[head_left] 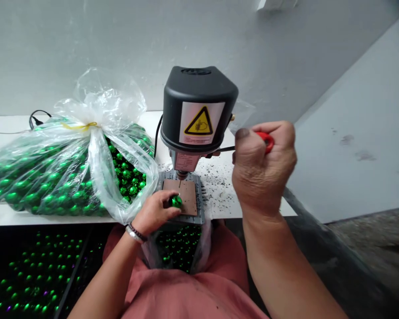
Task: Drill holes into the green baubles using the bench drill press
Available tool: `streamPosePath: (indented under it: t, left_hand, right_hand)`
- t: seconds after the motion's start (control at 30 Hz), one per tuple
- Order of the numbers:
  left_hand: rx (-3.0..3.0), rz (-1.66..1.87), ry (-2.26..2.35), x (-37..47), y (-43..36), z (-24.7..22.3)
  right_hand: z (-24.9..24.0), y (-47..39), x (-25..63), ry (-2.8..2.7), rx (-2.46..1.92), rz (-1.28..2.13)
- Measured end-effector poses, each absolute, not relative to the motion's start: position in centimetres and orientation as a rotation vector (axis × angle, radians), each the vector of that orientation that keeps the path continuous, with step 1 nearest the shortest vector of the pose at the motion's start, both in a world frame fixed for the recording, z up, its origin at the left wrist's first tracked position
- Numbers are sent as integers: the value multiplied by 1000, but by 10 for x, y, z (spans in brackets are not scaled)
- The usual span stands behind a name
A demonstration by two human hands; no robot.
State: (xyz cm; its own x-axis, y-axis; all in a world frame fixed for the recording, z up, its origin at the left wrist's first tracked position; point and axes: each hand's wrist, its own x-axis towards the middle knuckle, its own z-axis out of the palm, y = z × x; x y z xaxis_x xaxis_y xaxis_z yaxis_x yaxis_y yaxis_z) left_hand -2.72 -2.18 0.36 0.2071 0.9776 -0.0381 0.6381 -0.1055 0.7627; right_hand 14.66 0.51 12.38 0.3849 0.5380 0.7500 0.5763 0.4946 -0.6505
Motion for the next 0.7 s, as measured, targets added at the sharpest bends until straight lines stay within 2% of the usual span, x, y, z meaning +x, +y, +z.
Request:
streamPosePath:
  t: [0.1, 0.17, 0.3, 0.37, 0.47, 0.57, 0.7]
  left_hand:
    - [1815, 508, 1365, -42, -39, 25]
    - [1749, 632, 1409, -51, -42, 38]
    - [1599, 1049, 1764, -74, -23, 45]
    - [1652, 1090, 2080, -85, -5, 38]
    - [1959, 719, 2329, -98, 19, 19]
    - [2196, 342, 2199, -102, 28, 4]
    - [2113, 63, 2127, -102, 26, -2]
  right_hand:
    - [118, 6, 147, -1237, -1138, 21]
    - [115, 5, 146, -1226, -1127, 39]
    - [115, 5, 146, -1214, -1125, 66]
    - [115, 5, 147, -1217, -1127, 70]
    - [116, 4, 147, -1228, -1136, 68]
    - [115, 4, 146, -1224, -1148, 73]
    - [113, 3, 145, -1193, -1138, 64]
